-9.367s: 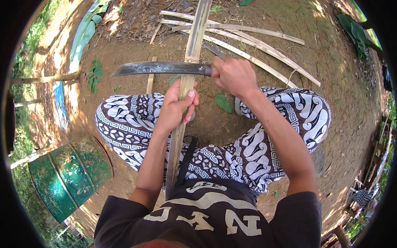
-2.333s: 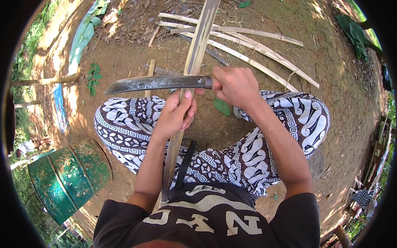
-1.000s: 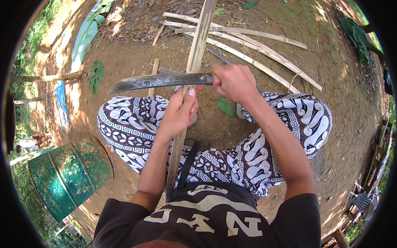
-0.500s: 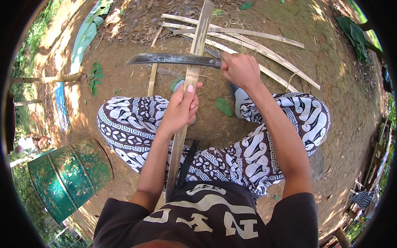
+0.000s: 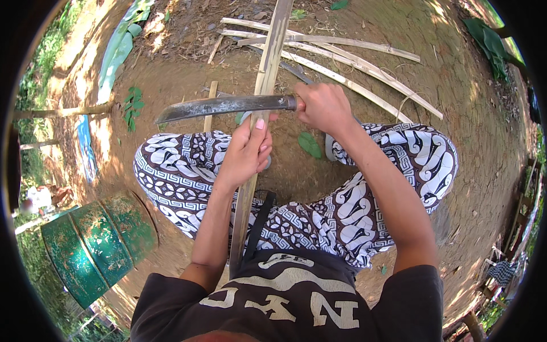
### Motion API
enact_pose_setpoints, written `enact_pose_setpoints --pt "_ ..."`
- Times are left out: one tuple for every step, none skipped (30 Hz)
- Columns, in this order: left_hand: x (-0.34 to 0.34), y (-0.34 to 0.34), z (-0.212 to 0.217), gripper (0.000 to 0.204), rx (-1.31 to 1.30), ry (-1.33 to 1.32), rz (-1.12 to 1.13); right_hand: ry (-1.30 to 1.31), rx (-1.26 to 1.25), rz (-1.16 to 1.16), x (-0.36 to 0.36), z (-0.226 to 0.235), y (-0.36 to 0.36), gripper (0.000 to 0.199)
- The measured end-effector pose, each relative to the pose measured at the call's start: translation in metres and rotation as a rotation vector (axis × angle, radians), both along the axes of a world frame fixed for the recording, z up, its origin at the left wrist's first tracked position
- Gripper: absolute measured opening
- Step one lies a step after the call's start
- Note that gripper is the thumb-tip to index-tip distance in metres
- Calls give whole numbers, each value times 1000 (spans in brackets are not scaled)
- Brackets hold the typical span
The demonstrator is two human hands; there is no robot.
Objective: The person uses a large knife to scrape and shave a long strip of bamboo while holding it against their lap.
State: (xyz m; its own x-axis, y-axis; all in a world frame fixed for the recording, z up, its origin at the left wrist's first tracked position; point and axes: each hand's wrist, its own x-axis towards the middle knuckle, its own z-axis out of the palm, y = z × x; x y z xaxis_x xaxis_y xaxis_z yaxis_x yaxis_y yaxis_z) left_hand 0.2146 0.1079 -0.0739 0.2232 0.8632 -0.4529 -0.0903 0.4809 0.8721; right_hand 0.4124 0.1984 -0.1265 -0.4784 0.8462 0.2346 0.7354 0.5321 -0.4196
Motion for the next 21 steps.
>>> enact_pose_setpoints --pt "0 0 -2 41 8 7 -9 21 7 -12 2 -3 0 14" --pt "1 0 -4 41 15 13 -18 42 14 -24 3 -6 1 13" --pt "2 1 -6 41 25 16 -22 59 23 -33 6 -8 2 13" --pt "5 2 -7 41 10 14 -25 55 30 -68 10 -13 6 13" --pt "7 3 -7 41 -5 11 -28 51 38 -103 16 -19 10 13" --pt "9 4 -7 41 -17 8 -31 47 49 -138 18 -20 11 13" --pt "10 6 -9 41 0 16 -35 33 42 -147 20 -21 11 13" --pt "12 9 -10 41 17 23 -38 19 36 -155 22 -21 11 13" --pt "12 10 -11 41 34 34 -37 8 28 -159 21 -21 11 13" --pt "13 10 -10 41 20 12 -37 1 35 -157 23 -19 12 13" --pt "14 11 -7 41 6 -11 -37 -7 43 -155 26 -17 12 13" --pt "14 12 -5 42 -5 -29 -37 -10 53 -153 26 -13 15 14" --pt "12 12 -6 42 -27 -51 -47 -10 53 -130 26 -8 13 14" --pt "9 11 -8 42 -49 -72 -58 -9 52 -107 26 -3 7 14" --pt "8 9 -10 42 -74 -95 -67 -10 48 -83 26 1 1 14" --pt "8 8 -9 42 -72 -114 -83 -18 59 -76 26 4 -4 13" --pt "10 7 -9 41 -70 -132 -101 -26 70 -71 25 6 -9 13" --pt "13 3 -8 41 -75 -152 -126 -36 75 -73 26 6 -14 13" --pt "15 0 -8 41 -82 -161 -149 -49 85 -119 35 3 -13 13" --pt "17 -4 -7 41 -90 -169 -175 3 120 -161 47 -1 -5 8" --pt "21 -8 -7 41 -101 -184 -212 -36 71 -347 61 -2 4 9"
